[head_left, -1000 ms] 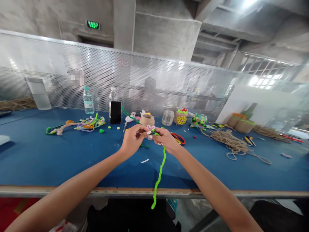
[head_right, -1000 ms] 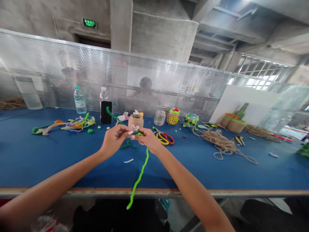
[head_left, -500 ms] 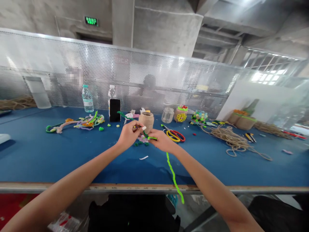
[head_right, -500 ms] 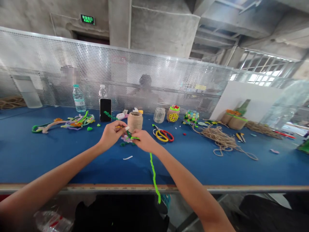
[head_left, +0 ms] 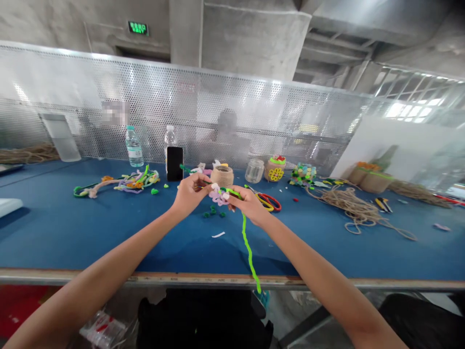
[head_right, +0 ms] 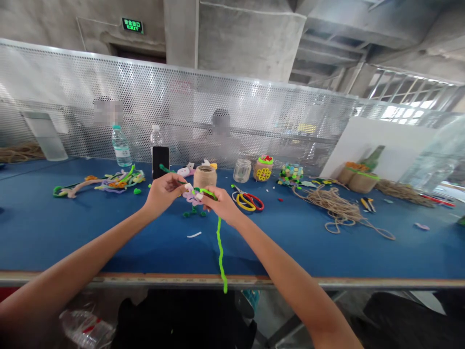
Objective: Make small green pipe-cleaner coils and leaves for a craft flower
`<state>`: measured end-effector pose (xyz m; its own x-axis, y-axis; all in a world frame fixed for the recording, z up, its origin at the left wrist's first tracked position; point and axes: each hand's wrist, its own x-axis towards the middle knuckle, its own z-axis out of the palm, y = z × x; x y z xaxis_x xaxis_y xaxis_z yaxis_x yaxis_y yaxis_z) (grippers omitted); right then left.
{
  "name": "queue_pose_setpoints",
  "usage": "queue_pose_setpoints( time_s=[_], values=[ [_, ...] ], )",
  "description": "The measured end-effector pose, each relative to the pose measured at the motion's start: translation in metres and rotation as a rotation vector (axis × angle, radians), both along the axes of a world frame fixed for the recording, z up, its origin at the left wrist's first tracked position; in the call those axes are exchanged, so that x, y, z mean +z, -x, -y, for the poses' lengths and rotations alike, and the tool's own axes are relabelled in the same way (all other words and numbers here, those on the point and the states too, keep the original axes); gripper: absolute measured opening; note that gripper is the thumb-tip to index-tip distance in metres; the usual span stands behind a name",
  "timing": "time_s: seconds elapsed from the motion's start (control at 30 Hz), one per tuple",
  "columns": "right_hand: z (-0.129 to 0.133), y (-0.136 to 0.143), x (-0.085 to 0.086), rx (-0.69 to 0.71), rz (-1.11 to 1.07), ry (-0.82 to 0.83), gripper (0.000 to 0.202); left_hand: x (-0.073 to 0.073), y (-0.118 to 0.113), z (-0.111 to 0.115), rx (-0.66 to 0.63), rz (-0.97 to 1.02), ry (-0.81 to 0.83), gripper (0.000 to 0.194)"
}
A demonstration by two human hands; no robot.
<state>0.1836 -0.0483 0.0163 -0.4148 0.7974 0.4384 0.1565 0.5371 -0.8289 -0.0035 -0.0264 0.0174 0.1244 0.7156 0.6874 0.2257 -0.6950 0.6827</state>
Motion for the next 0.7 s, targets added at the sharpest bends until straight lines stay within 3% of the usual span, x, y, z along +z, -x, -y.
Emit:
queue_pose_setpoints(
  time_s=[0.17,0.4,0.7],
  values=[
    [-0.002,-0.002,0.002,0.004,-0.172,0.097,0.030,0.002,0.002,0.009,0.076,-0.169,-0.200,0.010],
    [-0.001,0.001,0.000,0.009,-0.217,0.139,0.033,0.003,0.003,0.014,0.258,-0.385,-0.523,0.011],
    [0.003,-0.003,0.008,0.101,-0.162,0.180,0.039,0.014,0.011,0.014,0.248,-0.612,-0.723,0.026]
  ],
)
